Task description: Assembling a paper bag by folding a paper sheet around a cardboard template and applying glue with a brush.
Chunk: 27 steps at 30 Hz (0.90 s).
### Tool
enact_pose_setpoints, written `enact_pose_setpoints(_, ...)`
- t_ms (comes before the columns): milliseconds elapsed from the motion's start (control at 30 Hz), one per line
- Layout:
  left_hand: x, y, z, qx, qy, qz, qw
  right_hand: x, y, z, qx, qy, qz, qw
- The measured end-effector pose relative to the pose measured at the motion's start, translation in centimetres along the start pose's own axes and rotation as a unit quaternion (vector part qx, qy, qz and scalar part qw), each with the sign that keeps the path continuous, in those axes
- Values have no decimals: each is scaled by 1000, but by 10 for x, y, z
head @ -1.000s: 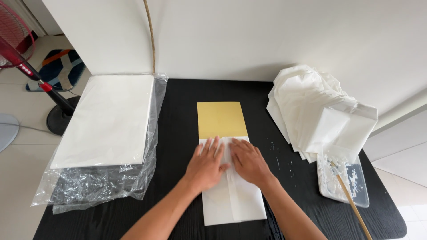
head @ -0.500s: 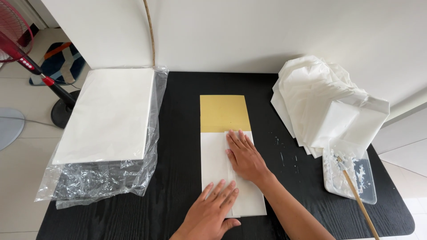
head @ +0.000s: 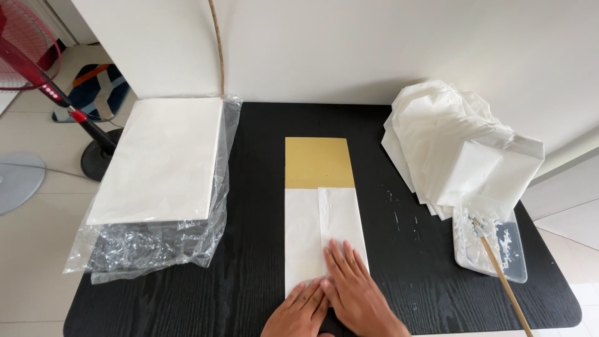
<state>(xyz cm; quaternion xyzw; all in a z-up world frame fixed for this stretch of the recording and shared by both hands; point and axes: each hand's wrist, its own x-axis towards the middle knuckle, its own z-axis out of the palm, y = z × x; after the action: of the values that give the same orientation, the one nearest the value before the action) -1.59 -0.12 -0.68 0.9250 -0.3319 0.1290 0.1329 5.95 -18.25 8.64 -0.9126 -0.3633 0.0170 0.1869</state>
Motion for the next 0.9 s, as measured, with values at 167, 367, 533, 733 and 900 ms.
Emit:
enact_pose_setpoints(167, -8, 5, -8, -45, -62, -18, 997, -50, 10, 52, -379, 109, -33, 919)
enact_pose_setpoints(367, -9, 0, -74, -75, -55, -6, 996, -77, -12, 28, -96, 18, 88, 991)
enact_pose_setpoints(533, -3, -20, -85, -58, -33, -62, 996, -88, -4, 20, -54, -21, 116, 992)
enact_pose_setpoints(733, 13, -45, -111, -133, 30, -60, 989, -67, 22, -11, 58, 131, 89, 986)
enact_pose_setpoints(900, 80, -61, -113, -118, -16, -138, 983, 34, 65, -53, 214, 183, 291, 914)
